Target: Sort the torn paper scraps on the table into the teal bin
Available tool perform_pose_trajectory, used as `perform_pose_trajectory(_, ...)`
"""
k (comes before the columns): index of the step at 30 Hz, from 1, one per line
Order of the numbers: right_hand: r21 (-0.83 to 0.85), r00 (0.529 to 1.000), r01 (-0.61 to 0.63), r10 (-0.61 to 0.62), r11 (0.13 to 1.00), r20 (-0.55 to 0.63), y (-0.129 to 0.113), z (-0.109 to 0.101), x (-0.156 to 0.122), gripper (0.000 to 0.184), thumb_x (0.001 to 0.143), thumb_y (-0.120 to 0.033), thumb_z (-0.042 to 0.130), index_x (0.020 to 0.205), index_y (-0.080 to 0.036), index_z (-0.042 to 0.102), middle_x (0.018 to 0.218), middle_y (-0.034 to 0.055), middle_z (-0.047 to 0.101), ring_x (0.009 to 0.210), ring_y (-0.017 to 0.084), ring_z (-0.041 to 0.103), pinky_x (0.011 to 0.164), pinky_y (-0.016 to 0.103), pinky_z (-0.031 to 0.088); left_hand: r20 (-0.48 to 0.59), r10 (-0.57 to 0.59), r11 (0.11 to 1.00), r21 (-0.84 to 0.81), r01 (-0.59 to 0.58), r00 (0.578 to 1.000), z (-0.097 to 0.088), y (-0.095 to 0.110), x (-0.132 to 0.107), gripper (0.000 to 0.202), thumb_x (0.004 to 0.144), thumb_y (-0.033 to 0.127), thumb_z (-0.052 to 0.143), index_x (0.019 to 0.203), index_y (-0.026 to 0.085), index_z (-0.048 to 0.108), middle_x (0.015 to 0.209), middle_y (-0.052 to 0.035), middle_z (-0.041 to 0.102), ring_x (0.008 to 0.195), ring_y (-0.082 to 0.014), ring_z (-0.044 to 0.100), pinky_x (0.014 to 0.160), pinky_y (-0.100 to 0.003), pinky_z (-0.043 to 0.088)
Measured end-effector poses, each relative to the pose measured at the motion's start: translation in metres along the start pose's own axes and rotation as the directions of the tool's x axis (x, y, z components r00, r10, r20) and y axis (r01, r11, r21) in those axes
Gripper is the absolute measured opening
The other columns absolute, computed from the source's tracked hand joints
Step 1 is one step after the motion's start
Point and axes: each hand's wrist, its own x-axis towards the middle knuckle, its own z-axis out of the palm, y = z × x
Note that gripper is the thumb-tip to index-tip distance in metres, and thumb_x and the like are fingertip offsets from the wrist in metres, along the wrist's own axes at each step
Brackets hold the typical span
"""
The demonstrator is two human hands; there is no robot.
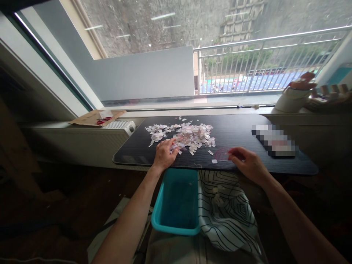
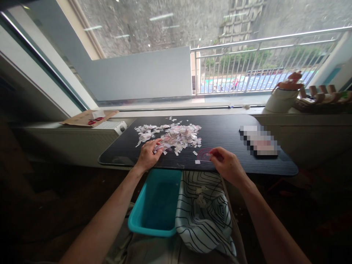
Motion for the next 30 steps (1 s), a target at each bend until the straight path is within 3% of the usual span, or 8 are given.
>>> perform_pose_trajectory(3, 0.003, 0.998, 0.041, -0.040, 0.999, -0.055, 0.004, 0.009, 0.010, 0.021, 0.079, -0.036, 0.058, 0.090, -0.020, 0.065, 0.081, 0.0043, 0.071, 0.074, 0.019, 0.063, 0.070, 0.032, 0.049, 0.001, 0.000, 1.000, -0.004, 0.000, 1.000, 0.000, 0.000, 0.000, 0.034, 0.084, 0.030, 0.054, 0.115, 0.019, 0.058, 0.099, -0.0053, 0.065, 0.098, -0.0242, 0.057, 0.092, -0.038, 0.040)
perform_pose_trajectory(6, -0.014, 0.998, 0.052, -0.053, 0.999, -0.028, 0.006, 0.014, 0.015, 0.021, 0.079, -0.036, 0.057, 0.091, -0.020, 0.065, 0.081, 0.0044, 0.071, 0.074, 0.019, 0.063, 0.070, 0.032, 0.049, -0.001, -0.002, 1.000, -0.006, 0.002, 1.000, -0.001, 0.000, -0.001, 0.034, 0.084, 0.030, 0.054, 0.116, 0.019, 0.057, 0.099, -0.0053, 0.065, 0.098, -0.0242, 0.057, 0.093, -0.039, 0.040)
perform_pose_trajectory(13, 0.002, 0.999, 0.010, -0.010, 1.000, 0.046, 0.001, -0.007, -0.006, 0.017, 0.077, -0.034, 0.059, 0.086, -0.020, 0.065, 0.080, 0.0034, 0.070, 0.072, 0.018, 0.063, 0.070, 0.031, 0.050, 0.016, -0.008, 1.000, -0.018, 0.009, 1.000, 0.000, 0.000, 0.000, 0.035, 0.084, 0.031, 0.054, 0.117, 0.019, 0.057, 0.099, -0.0050, 0.065, 0.098, -0.0237, 0.056, 0.094, -0.038, 0.039)
perform_pose_trajectory(17, 0.005, 1.000, 0.027, -0.027, 1.000, -0.006, 0.002, -0.005, -0.008, 0.020, 0.078, -0.036, 0.060, 0.088, -0.019, 0.065, 0.079, 0.0044, 0.071, 0.072, 0.019, 0.063, 0.068, 0.032, 0.050, 0.016, -0.017, 1.000, -0.013, 0.017, 1.000, -0.001, 0.001, 0.000, 0.034, 0.084, 0.030, 0.055, 0.116, 0.020, 0.057, 0.099, -0.0051, 0.065, 0.098, -0.0243, 0.057, 0.093, -0.039, 0.040)
perform_pose_trajectory(22, 0.021, 0.996, 0.040, -0.041, 0.999, 0.075, 0.002, -0.004, -0.016, 0.019, 0.081, -0.036, 0.058, 0.089, -0.020, 0.065, 0.083, 0.0041, 0.071, 0.076, 0.019, 0.064, 0.070, 0.031, 0.051, 0.019, -0.014, 1.000, -0.010, 0.014, 1.000, -0.002, 0.002, 0.000, 0.034, 0.083, 0.030, 0.055, 0.116, 0.020, 0.057, 0.098, -0.0049, 0.065, 0.098, -0.0240, 0.057, 0.093, -0.039, 0.040)
perform_pose_trajectory(30, 0.050, 1.000, 0.001, -0.002, 0.999, 0.027, 0.004, -0.010, -0.028, 0.022, 0.081, -0.040, 0.060, 0.088, -0.020, 0.063, 0.080, 0.0042, 0.070, 0.073, 0.019, 0.063, 0.068, 0.031, 0.051, 0.010, -0.013, 1.000, -0.009, 0.014, 1.000, -0.001, 0.002, 0.000, 0.034, 0.083, 0.030, 0.056, 0.116, 0.019, 0.057, 0.099, -0.0050, 0.065, 0.098, -0.0241, 0.057, 0.092, -0.038, 0.040)
